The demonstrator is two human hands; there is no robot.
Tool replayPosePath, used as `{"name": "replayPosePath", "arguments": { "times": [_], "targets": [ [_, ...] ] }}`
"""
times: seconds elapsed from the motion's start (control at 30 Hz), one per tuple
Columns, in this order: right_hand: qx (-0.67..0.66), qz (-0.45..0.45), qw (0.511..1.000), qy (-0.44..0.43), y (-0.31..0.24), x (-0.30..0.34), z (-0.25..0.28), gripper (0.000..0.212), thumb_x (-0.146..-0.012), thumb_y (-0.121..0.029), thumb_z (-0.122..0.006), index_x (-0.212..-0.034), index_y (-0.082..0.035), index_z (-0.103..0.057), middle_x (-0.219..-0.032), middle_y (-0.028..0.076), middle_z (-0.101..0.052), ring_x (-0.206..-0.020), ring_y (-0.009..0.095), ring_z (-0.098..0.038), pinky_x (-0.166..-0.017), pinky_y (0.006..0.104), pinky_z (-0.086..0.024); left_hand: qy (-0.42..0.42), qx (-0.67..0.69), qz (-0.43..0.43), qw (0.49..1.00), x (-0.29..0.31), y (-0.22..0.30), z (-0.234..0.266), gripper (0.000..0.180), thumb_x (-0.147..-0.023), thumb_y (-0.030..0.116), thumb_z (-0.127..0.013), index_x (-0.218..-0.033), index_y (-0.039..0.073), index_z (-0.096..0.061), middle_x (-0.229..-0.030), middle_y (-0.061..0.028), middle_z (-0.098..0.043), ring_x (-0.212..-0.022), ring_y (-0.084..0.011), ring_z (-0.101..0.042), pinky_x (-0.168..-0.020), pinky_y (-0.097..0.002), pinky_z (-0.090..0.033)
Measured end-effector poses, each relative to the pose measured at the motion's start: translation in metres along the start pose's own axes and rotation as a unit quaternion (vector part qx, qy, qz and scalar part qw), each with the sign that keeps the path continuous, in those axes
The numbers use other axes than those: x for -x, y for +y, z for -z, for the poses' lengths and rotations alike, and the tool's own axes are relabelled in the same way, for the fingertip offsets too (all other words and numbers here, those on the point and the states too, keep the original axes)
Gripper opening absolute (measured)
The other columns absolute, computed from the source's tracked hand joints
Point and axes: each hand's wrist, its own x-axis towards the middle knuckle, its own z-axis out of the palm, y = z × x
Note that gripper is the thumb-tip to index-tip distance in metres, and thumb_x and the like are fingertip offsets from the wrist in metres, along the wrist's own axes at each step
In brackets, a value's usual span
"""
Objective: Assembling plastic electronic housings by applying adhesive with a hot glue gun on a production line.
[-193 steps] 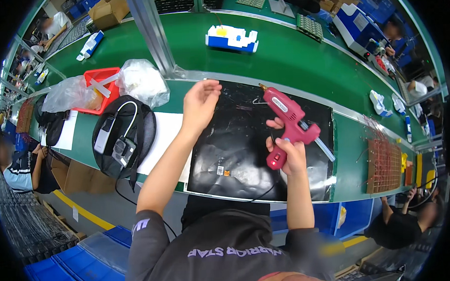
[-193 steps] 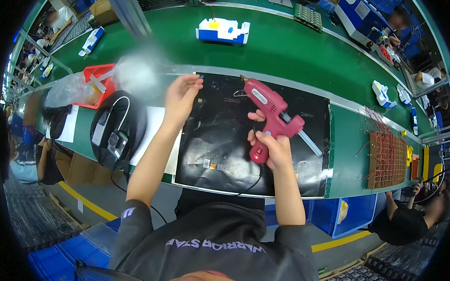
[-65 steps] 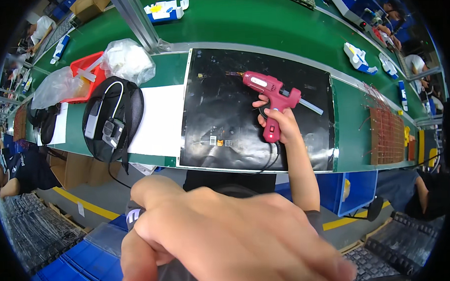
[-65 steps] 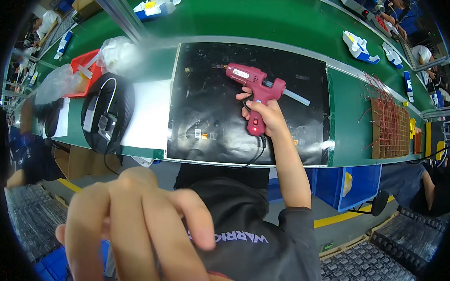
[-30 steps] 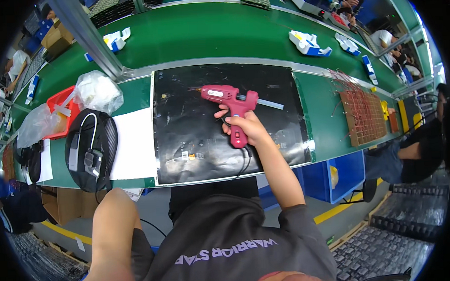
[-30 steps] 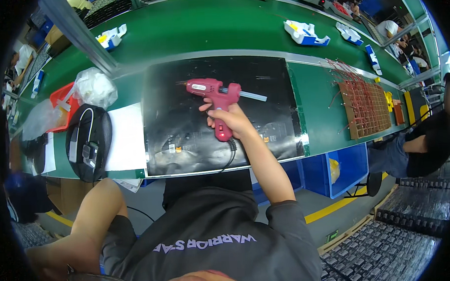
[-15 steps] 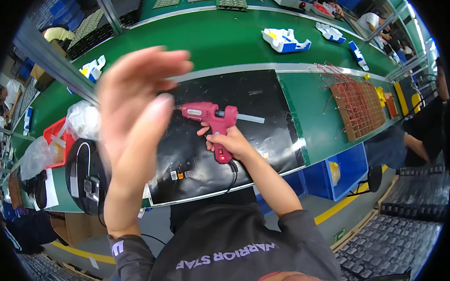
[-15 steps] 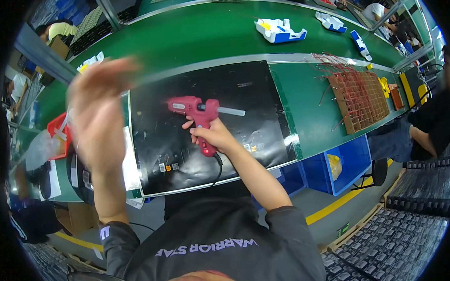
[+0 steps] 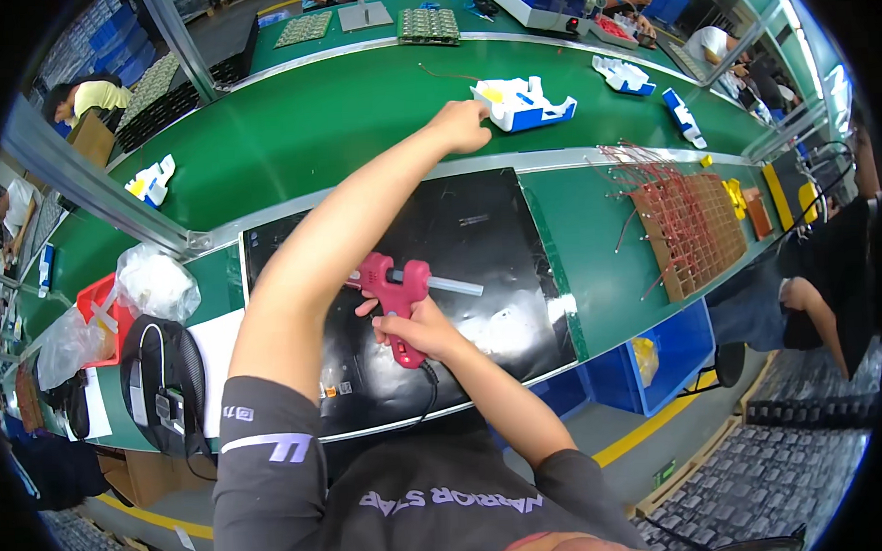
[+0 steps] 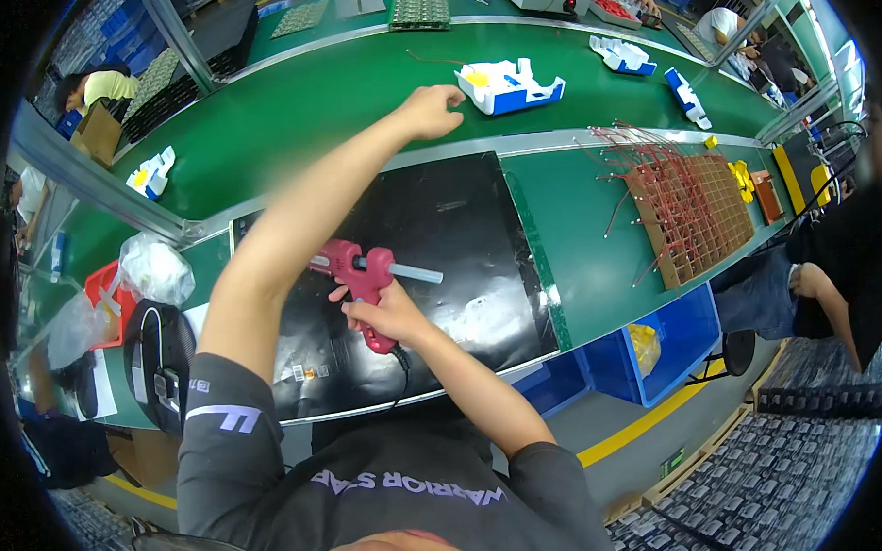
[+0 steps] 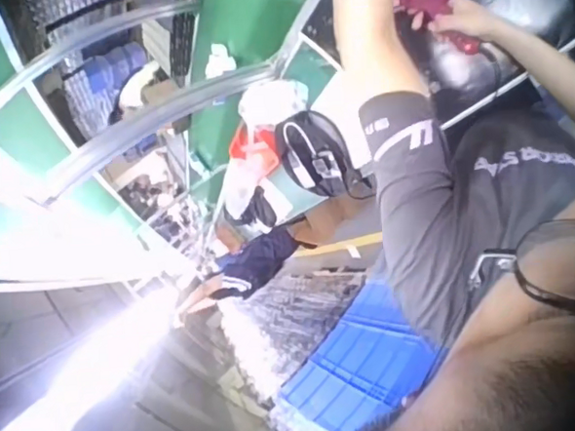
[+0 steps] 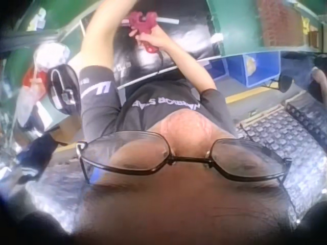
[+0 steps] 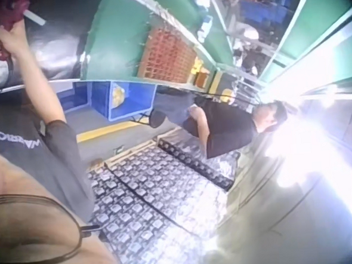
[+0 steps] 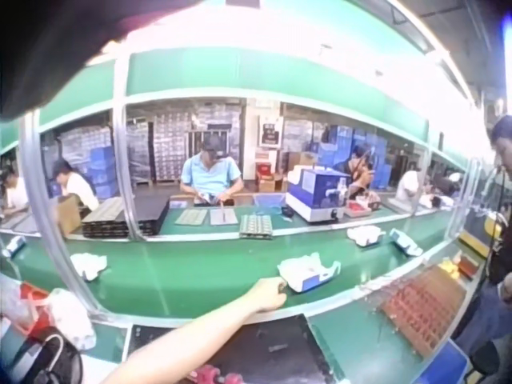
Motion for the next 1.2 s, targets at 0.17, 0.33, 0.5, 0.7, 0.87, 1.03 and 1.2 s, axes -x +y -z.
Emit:
{"name": "replayPosePath", "arguments": {
  "times": [0.17, 0.33, 0.5, 0.7, 0.87, 1.03, 1.2],
  "targets": [
    [0.024, -0.017, 1.000, 0.002, 0.005, 0.000, 0.003, 0.042, -0.081, -0.001, -0.060, -0.121, -0.002, -0.047, -0.102, 0.007, -0.060, -0.065, 0.011, -0.058, -0.057, 0.0241, -0.049, 0.014, -0.076, -0.039, 0.996, -0.047, -0.004, -0.045, 0.035, -0.076, 0.013, -0.058, -0.110, 0.005, -0.059, -0.113, -0.0187, -0.060, -0.107, -0.0326, -0.057, -0.090, -0.0416, -0.048],
    [0.053, 0.025, 0.997, 0.045, 0.009, 0.001, -0.002, 0.038, -0.080, -0.003, -0.061, -0.116, -0.002, -0.047, -0.080, 0.006, -0.060, -0.062, 0.011, -0.059, -0.056, 0.0245, -0.049, -0.002, -0.093, -0.027, 0.995, -0.062, -0.009, -0.065, 0.036, -0.077, 0.013, -0.064, -0.111, 0.004, -0.060, -0.107, -0.0196, -0.062, -0.101, -0.0349, -0.059, -0.089, -0.0418, -0.047],
    [0.038, 0.002, 0.999, -0.003, 0.012, 0.000, 0.005, 0.042, -0.079, -0.001, -0.060, -0.119, -0.002, -0.046, -0.092, 0.007, -0.061, -0.063, 0.011, -0.058, -0.055, 0.0246, -0.048, -0.063, -0.108, -0.031, 0.992, -0.050, -0.011, -0.051, 0.032, -0.075, 0.016, -0.069, -0.104, 0.004, -0.063, -0.104, -0.0196, -0.063, -0.100, -0.0345, -0.060, -0.087, -0.0407, -0.048],
    [0.007, 0.008, 1.000, -0.012, 0.009, 0.002, 0.000, 0.043, -0.080, 0.001, -0.058, -0.122, -0.002, -0.046, -0.102, 0.007, -0.061, -0.065, 0.011, -0.057, -0.058, 0.0253, -0.049, -0.026, -0.121, -0.073, 0.990, 0.001, -0.016, 0.026, 0.032, -0.073, 0.014, -0.071, -0.103, 0.005, -0.065, -0.101, -0.0193, -0.064, -0.097, -0.0336, -0.061, -0.087, -0.0393, -0.048],
    [0.002, 0.001, 1.000, 0.003, 0.003, 0.009, -0.001, 0.044, -0.079, 0.002, -0.057, -0.122, 0.000, -0.046, -0.106, 0.010, -0.062, -0.067, 0.012, -0.059, -0.061, 0.0272, -0.051, 0.021, -0.085, -0.045, 0.995, 0.075, -0.021, 0.095, 0.030, -0.074, 0.014, -0.070, -0.100, 0.002, -0.065, -0.090, -0.0190, -0.066, -0.087, -0.0324, -0.064, -0.080, -0.0386, -0.049],
    [-0.025, 0.022, 0.999, 0.013, -0.005, 0.027, -0.006, 0.044, -0.081, -0.001, -0.057, -0.124, 0.001, -0.046, -0.111, 0.014, -0.061, -0.070, 0.017, -0.061, -0.061, 0.0279, -0.050, 0.090, -0.051, -0.024, 0.994, 0.154, -0.045, 0.135, 0.029, -0.074, 0.013, -0.070, -0.099, 0.000, -0.065, -0.089, -0.0188, -0.065, -0.083, -0.0318, -0.064, -0.077, -0.0386, -0.050],
    [-0.038, 0.045, 0.998, 0.026, -0.016, 0.062, -0.016, 0.042, -0.080, -0.002, -0.060, -0.120, 0.000, -0.049, -0.111, 0.016, -0.061, -0.069, 0.021, -0.059, -0.061, 0.0320, -0.049, 0.131, -0.061, 0.023, 0.989, 0.237, -0.044, 0.152, 0.028, -0.074, 0.012, -0.069, -0.098, 0.000, -0.065, -0.090, -0.0180, -0.065, -0.082, -0.0322, -0.063, -0.075, -0.0375, -0.049]
  ]
}}
